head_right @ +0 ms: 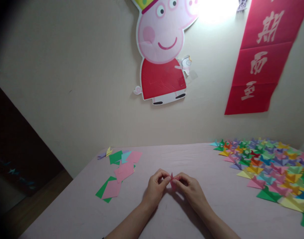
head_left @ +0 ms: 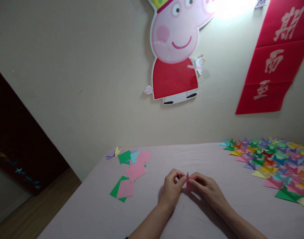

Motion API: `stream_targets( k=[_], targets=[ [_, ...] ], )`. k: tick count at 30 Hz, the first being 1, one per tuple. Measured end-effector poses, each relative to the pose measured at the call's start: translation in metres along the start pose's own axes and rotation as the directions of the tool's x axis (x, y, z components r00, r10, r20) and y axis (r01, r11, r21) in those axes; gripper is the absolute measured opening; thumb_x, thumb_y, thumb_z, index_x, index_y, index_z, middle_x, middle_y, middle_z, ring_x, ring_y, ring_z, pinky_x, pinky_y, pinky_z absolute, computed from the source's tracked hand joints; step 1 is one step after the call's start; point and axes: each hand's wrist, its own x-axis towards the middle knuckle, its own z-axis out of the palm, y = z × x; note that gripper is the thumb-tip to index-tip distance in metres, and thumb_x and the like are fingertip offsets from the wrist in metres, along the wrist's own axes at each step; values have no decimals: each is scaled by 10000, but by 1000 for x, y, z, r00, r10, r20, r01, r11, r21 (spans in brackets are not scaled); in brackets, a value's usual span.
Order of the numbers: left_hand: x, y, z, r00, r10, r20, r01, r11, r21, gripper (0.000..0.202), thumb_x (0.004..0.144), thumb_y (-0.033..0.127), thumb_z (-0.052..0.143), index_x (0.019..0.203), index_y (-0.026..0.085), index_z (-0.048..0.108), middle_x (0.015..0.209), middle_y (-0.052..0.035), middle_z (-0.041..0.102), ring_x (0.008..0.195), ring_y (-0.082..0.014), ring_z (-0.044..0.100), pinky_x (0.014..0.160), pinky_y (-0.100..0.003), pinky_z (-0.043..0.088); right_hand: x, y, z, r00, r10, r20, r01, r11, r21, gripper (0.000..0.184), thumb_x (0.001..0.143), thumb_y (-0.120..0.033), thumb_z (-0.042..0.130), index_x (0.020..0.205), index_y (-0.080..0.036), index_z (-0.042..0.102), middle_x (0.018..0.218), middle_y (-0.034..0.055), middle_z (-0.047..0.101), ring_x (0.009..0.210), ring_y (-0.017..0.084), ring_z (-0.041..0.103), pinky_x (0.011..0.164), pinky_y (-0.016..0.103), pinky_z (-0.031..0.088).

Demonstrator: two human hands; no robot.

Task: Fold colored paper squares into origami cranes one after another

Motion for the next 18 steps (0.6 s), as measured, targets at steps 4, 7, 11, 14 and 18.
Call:
stream_targets(
  k=[4,7,11,14,18],
  targets=[
    [1,-3,1,1000,-11,-4,11,1000,-11,139,794,298,621,718,182,631,753,2,584,716,-157,497,669,-269,373,0,-2,0,1000,-3,-5,3,1000,11,317,754,-484,682,652,-183,689,661,18,657,661,185,578,652,277,446],
    [0,-6,1,1000,-17,-1,17,1000,-14,144,794,305,614,720,181,626,752,0,585,725,-160,502,682,-271,379,-1,-3,0,1000,-19,-10,19,1000,14,325,766,-484,669,648,-182,682,660,16,647,657,181,573,647,274,445],
    [0,-8,3,1000,-28,5,28,1000,-5,137,802,305,607,745,182,622,753,2,587,721,-159,503,678,-270,387,-2,-3,1,1000,-24,-13,24,1000,5,346,766,-508,659,652,-181,644,635,2,609,625,164,537,610,265,433],
    [-2,-6,3,1000,-28,12,28,999,22,137,824,307,596,766,186,623,753,9,585,704,-153,494,670,-268,385,-3,-5,3,1000,-22,-12,22,999,-32,377,775,-540,633,640,-191,584,600,-16,564,585,147,492,565,254,411],
    [-7,0,4,999,-32,27,29,993,110,164,840,343,628,762,198,627,758,16,594,703,-151,494,670,-269,372,-4,-9,4,1000,-27,11,27,998,-61,377,809,-544,584,648,-204,553,567,-38,525,538,132,451,524,247,387]
  ],
)
